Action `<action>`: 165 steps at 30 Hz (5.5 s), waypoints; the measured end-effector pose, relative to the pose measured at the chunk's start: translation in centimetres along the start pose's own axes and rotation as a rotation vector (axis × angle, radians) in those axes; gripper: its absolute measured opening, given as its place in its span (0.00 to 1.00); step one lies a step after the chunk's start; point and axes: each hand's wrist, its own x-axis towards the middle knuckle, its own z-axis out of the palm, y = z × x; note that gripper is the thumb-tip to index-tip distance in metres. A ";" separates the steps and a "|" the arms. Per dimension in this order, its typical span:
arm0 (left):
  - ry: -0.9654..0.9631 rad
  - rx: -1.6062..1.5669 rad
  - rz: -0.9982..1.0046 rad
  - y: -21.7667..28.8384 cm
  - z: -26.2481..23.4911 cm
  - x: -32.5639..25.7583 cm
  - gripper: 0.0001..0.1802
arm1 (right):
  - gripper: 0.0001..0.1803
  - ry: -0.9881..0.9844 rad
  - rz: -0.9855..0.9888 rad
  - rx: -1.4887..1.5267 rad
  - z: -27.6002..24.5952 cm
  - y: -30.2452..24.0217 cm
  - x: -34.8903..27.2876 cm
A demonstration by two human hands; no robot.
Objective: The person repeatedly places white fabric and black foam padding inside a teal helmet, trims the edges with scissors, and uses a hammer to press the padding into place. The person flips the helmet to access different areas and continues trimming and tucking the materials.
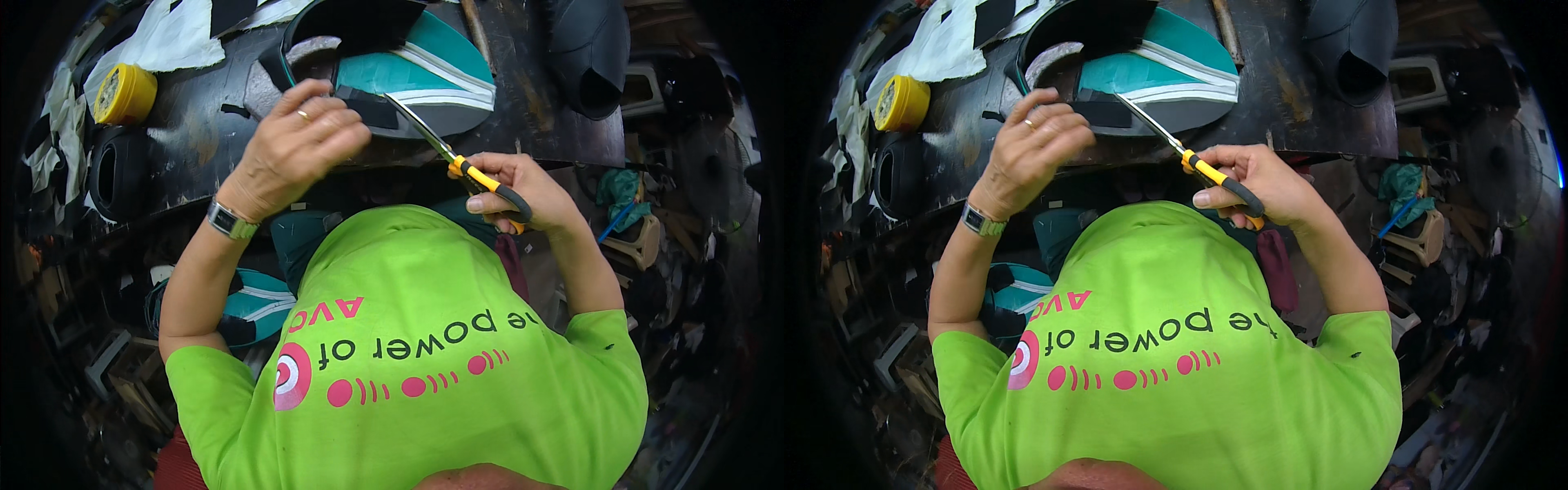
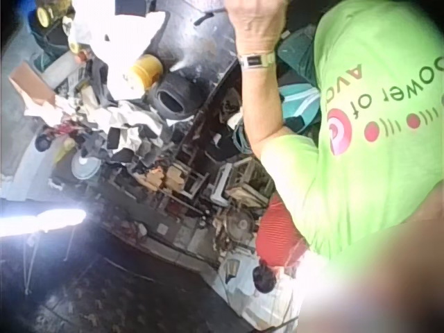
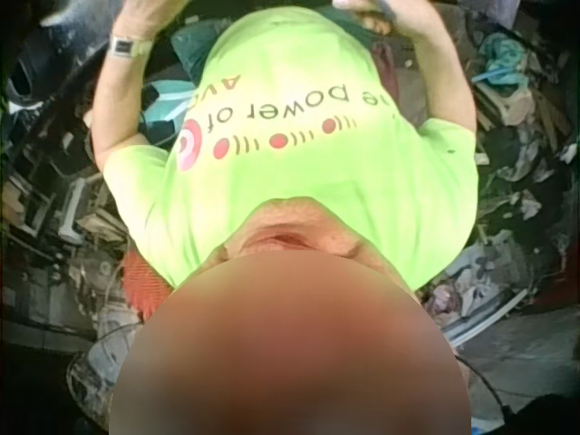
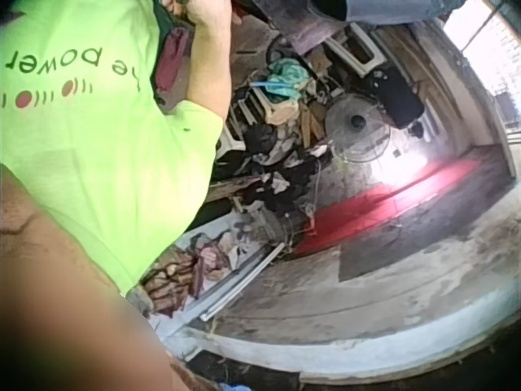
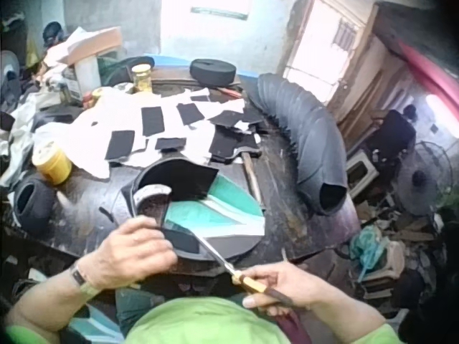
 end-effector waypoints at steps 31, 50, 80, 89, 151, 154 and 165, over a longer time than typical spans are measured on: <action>-0.163 0.025 -0.493 -0.7 4.0 -2.0 0.12 | 0.24 -0.259 0.135 0.339 -0.4 2.4 2.4; -0.108 -0.276 -0.544 -1.3 3.5 -2.9 0.13 | 0.27 -0.204 0.161 0.195 0.2 1.8 2.5; 0.113 -0.100 -0.297 -0.7 4.3 -4.6 0.13 | 0.34 -0.409 0.167 0.014 -2.5 -3.0 3.8; 0.159 -0.091 -0.292 -1.0 4.6 -4.4 0.13 | 0.33 -0.390 0.193 -0.114 -1.6 -4.2 2.5; 0.314 -0.123 -0.649 -13.2 -1.0 -0.9 0.07 | 0.32 0.635 -0.743 -1.089 -6.3 -12.2 7.3; 0.190 -0.123 -0.581 -16.8 2.4 0.2 0.11 | 0.30 0.286 -0.817 -0.600 -4.7 -18.3 17.6; -0.034 0.077 -0.572 -18.4 7.7 -0.8 0.20 | 0.45 0.490 -0.603 -0.482 1.9 -26.7 39.6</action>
